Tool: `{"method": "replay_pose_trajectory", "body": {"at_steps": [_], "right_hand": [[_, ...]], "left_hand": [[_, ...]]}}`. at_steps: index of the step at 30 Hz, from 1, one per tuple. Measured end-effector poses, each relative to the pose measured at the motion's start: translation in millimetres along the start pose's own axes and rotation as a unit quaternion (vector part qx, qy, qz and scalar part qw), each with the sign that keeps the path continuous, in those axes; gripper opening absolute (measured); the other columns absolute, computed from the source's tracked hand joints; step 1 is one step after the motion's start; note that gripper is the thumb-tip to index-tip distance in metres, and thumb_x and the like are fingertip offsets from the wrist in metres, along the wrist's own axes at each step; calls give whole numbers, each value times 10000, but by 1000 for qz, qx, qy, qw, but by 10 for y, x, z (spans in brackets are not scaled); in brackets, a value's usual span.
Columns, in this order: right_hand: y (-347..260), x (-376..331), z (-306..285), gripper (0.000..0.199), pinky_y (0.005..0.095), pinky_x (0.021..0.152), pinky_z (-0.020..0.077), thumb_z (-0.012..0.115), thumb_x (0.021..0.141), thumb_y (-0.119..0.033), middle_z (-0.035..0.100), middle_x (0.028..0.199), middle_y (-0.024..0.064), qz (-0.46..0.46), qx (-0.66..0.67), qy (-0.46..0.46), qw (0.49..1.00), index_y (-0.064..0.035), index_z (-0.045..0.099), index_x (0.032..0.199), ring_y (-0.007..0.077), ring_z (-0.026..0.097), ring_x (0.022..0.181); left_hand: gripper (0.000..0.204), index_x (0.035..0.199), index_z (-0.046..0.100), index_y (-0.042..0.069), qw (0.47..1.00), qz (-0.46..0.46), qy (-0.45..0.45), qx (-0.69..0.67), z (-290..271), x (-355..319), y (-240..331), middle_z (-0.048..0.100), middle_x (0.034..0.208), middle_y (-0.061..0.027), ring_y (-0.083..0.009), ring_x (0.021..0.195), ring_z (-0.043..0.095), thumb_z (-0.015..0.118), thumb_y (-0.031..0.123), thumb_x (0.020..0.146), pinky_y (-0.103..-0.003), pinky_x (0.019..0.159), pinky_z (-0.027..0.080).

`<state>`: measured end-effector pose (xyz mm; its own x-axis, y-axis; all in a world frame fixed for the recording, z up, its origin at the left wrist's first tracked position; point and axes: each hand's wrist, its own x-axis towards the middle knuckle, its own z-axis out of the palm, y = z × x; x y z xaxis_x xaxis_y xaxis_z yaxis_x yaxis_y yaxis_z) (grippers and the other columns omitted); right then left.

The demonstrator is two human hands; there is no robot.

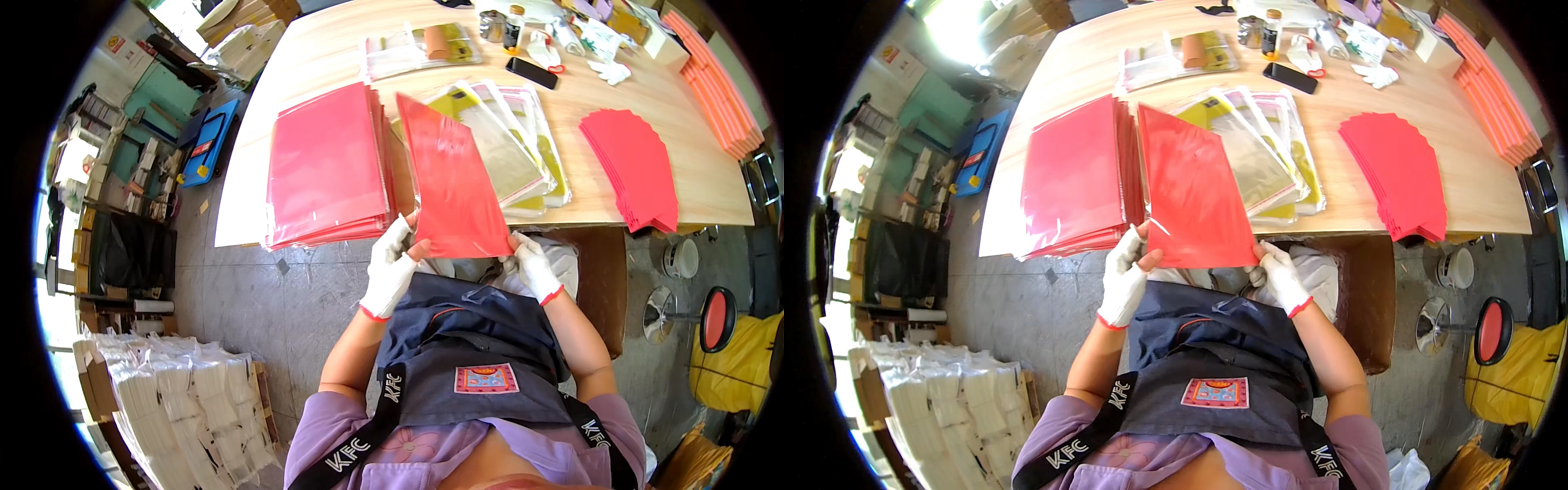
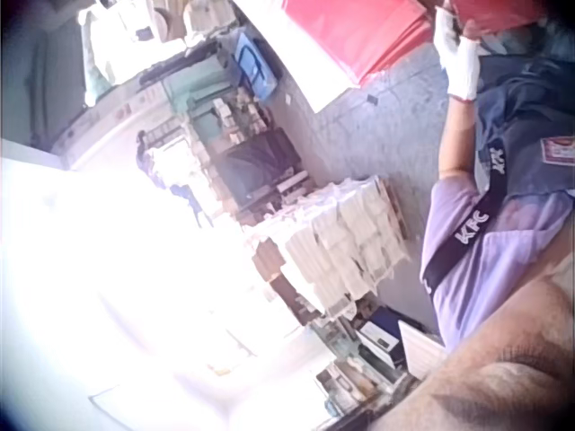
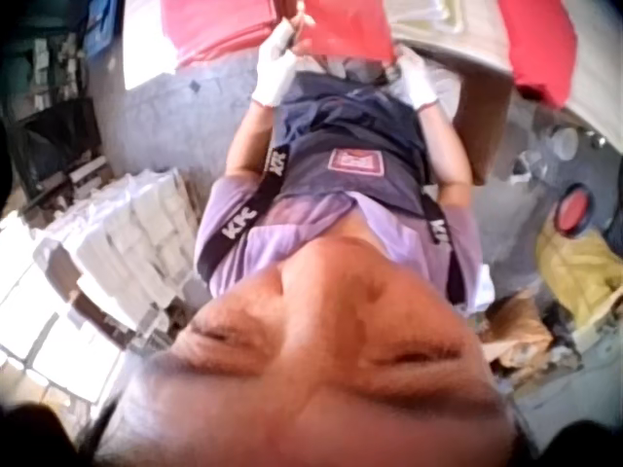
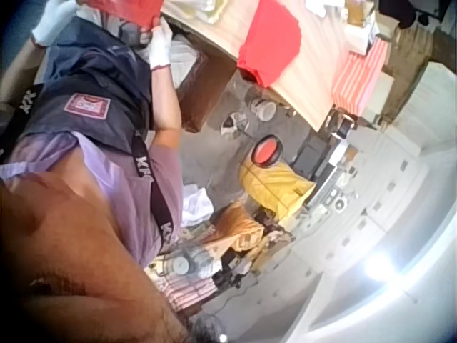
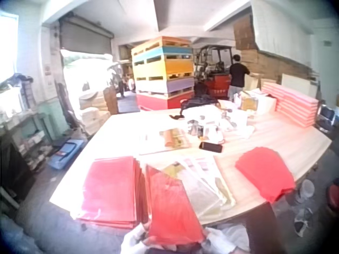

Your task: The person repeatedly picks up red envelopes from a stack on the table, places them into clear plastic sleeves, and then stacks the packaged envelopes on the right side of the table. The process is continuous and repetitive throughout the video.

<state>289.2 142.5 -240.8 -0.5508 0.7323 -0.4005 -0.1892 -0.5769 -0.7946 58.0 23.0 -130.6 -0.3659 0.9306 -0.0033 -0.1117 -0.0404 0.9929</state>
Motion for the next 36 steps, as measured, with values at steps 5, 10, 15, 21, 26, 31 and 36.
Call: {"method": "replay_pose_trajectory", "body": {"at_steps": [5,10,15,21,26,31,36], "right_hand": [[-318,235,1000,245,181,409,335,494,926,-256,543,631,-6,-18,-6,-136,990,-29,570,979,51,461,473],[-591,520,1993,273,253,463,408,578,863,-287,591,626,31,-83,-221,-121,964,-17,614,878,94,544,516],[-511,567,2094,544,313,464,399,480,861,-527,563,530,58,-126,-401,-86,903,-54,572,609,136,538,474],[-489,314,1012,299,212,458,416,486,925,-335,573,633,19,-186,-64,-71,978,-50,571,890,82,499,475],[-864,-270,-738,180,230,390,378,402,867,-88,523,635,36,-237,-25,296,925,-54,528,991,96,448,442],[-1247,-632,-1961,150,238,349,359,483,870,-252,511,584,5,-201,-92,474,852,-110,512,830,91,421,397],[-1485,-602,-2280,217,229,320,331,509,879,-292,522,578,27,-121,18,420,899,-79,546,855,92,415,382]], "left_hand": [[314,1117,561,-7,955,184,166,162,-584,-88,554,464,813,4,-64,721,413,528,-18,805,-202,670,366],[371,1216,499,-28,939,154,267,149,-1506,51,692,553,1129,-111,-150,1016,524,476,157,896,-269,879,407],[396,1261,455,-33,907,28,317,277,-1943,110,181,485,1282,-142,-258,1149,483,459,90,885,-344,959,377],[424,1299,404,-23,852,164,432,247,-2194,-130,-664,376,1354,-128,-230,1227,392,392,146,910,-358,1028,302],[398,1248,482,23,893,26,450,3,-1981,-483,-1514,442,1299,-135,-259,1144,453,422,154,877,-377,921,382],[342,1169,545,12,931,-38,351,98,-1352,-495,-1902,559,1139,-80,-149,958,493,425,28,849,-286,847,391],[295,1149,540,-24,961,-16,194,199,-749,-316,-1612,586,1088,-105,-163,974,514,464,92,888,-279,883,383]]}}
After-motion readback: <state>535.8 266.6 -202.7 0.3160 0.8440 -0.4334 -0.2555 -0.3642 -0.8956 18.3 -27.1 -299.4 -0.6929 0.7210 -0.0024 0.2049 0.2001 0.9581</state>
